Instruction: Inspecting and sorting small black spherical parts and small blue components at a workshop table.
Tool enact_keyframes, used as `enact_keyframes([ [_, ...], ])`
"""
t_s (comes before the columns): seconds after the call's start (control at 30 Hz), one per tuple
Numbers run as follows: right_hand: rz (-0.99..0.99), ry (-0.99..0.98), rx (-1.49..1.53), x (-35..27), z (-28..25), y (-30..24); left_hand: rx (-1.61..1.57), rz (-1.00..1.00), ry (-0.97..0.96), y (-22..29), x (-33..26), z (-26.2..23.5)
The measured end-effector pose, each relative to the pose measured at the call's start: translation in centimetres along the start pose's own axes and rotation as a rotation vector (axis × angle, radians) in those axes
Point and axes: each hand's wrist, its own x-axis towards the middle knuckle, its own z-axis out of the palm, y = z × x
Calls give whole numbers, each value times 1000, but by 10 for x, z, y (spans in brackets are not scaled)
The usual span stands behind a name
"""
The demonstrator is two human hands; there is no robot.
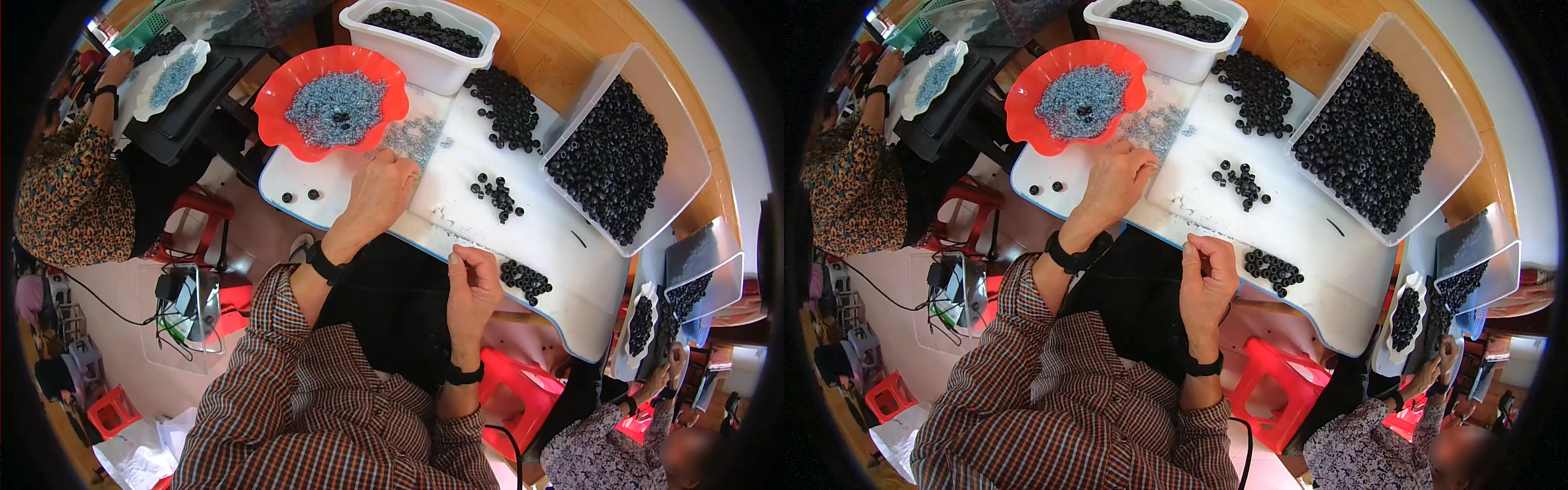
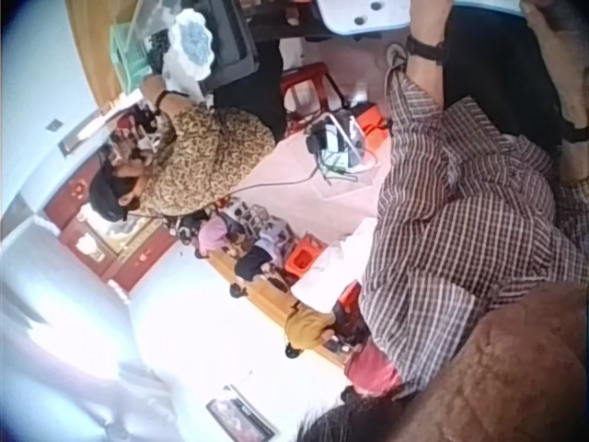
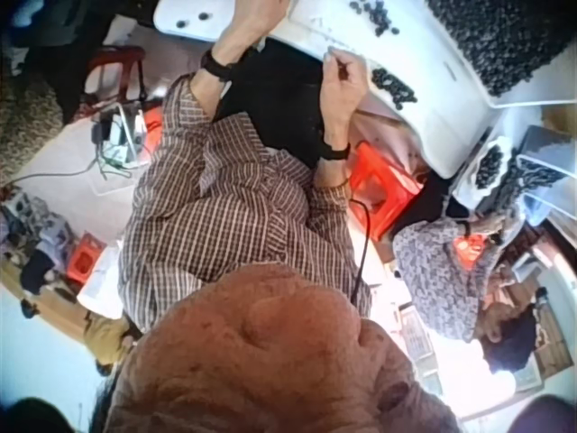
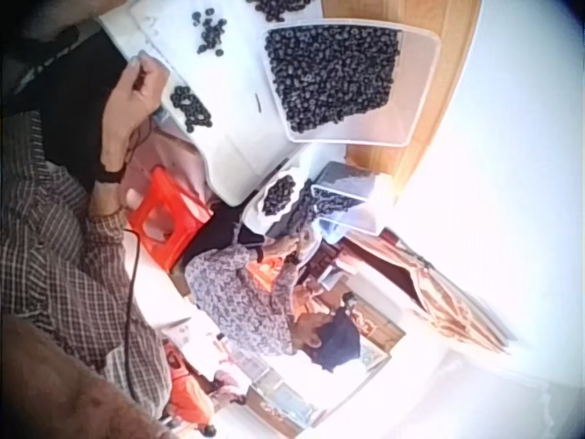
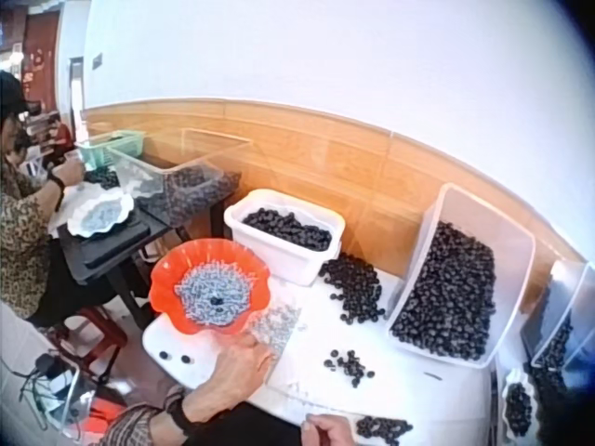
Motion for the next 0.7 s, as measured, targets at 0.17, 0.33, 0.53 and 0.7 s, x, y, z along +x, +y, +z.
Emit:
enact_keyframes([
  [0.17, -41, -15, -51, 2, 1, 0, -14, -50, -34, 2, 2, -4],
  [0.33, -48, -15, -64, 3, 3, -3, 38, -36, -93, -1, 5, -4],
  [0.53, -41, -10, -62, 5, 5, -1, 80, -5, -120, 3, 5, -5],
  [0.7, -72, -26, -100, 5, 7, -2, 146, 31, -82, -3, 2, 4],
])
